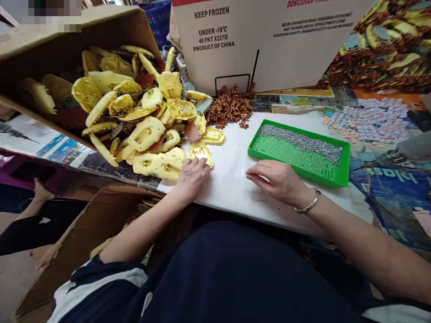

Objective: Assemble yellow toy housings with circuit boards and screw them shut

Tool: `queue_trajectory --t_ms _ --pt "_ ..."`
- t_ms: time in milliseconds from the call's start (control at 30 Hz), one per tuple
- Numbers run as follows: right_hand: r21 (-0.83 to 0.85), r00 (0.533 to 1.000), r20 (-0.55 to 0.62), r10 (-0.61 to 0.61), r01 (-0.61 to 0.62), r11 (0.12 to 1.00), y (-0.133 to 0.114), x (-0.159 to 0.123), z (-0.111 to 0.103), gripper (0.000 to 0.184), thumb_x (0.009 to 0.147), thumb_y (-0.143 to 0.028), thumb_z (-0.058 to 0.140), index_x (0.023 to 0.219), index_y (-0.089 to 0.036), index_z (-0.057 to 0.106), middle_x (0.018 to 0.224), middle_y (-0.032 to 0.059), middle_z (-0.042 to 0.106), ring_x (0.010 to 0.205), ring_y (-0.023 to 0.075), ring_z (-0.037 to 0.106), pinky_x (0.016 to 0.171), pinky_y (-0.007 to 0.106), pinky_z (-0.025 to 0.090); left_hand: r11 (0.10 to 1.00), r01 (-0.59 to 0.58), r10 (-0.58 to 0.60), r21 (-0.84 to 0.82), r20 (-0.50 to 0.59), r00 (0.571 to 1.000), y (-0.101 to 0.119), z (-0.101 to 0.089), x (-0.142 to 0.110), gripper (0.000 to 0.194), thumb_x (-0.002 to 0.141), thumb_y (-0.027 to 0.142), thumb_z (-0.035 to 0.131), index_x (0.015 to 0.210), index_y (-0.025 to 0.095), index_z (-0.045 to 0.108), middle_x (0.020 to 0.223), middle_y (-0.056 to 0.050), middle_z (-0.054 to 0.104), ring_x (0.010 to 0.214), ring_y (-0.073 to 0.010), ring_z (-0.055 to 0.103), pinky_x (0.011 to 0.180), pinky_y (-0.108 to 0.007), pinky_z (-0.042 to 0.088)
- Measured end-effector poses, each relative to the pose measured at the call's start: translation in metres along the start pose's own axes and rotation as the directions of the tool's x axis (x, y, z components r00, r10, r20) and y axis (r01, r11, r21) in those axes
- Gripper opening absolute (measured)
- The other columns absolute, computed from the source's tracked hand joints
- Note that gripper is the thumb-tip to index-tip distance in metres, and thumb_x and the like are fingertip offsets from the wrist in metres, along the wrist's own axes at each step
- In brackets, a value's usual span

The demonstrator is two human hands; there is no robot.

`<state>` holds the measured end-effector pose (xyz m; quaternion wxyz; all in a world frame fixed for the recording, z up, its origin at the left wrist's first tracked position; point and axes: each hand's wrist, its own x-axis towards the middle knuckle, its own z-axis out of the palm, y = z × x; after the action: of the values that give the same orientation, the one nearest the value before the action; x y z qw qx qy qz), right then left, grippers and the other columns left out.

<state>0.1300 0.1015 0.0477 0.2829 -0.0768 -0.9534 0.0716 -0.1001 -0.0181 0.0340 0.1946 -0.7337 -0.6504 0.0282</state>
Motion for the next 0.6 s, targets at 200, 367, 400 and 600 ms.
queue_trajectory --t_ms 200,367,400,600 --pt "0.029 0.995 0.066 0.08 -0.082 0.996 0.006 0.02 0.003 0.026 0.1 -0.027 0.048 0.087 -0.017 0.069 0.079 0.006 0.071 0.07 0.015 0.062 0.064 0.026 0.045 0.944 -0.309 0.273 -0.118 -0.252 0.928 0.034 -0.005 -0.028 0.018 0.098 0.013 0.049 0.089 0.016 0.064 0.089 -0.006 0.066 0.075 -0.019 0.056 0.068 -0.033 0.04" --pt "0.034 0.981 0.161 0.11 -0.117 0.993 0.005 0.051 0.014 0.027 0.099 -0.027 0.047 0.09 -0.016 0.07 0.085 0.0071 0.072 0.076 0.0156 0.061 0.069 0.027 0.043 0.826 -0.53 0.455 -0.195 -0.326 0.829 0.043 -0.002 -0.04 0.02 0.1 0.011 0.045 0.093 0.015 0.064 0.1 -0.007 0.069 0.082 -0.0164 0.057 0.077 -0.031 0.043" --pt "0.025 0.974 0.201 0.102 -0.11 0.994 0.003 0.061 0.02 0.027 0.1 -0.025 0.046 0.091 -0.016 0.071 0.087 0.0073 0.072 0.078 0.0158 0.06 0.069 0.028 0.042 0.825 -0.525 0.443 -0.209 -0.339 0.83 0.042 -0.001 -0.04 0.02 0.099 0.011 0.046 0.093 0.015 0.064 0.101 -0.006 0.069 0.082 -0.0165 0.058 0.078 -0.031 0.044" --pt "-0.127 0.795 0.606 0.022 0.07 0.989 -0.014 0.119 0.058 0.021 0.093 -0.012 0.054 0.095 -0.014 0.075 0.097 0.0118 0.072 0.091 0.0215 0.06 0.069 0.032 0.036 0.831 -0.509 0.392 -0.226 -0.412 0.823 0.039 0.003 -0.041 0.02 0.098 0.01 0.048 0.09 0.016 0.066 0.099 -0.005 0.072 0.081 -0.0158 0.061 0.078 -0.029 0.046"
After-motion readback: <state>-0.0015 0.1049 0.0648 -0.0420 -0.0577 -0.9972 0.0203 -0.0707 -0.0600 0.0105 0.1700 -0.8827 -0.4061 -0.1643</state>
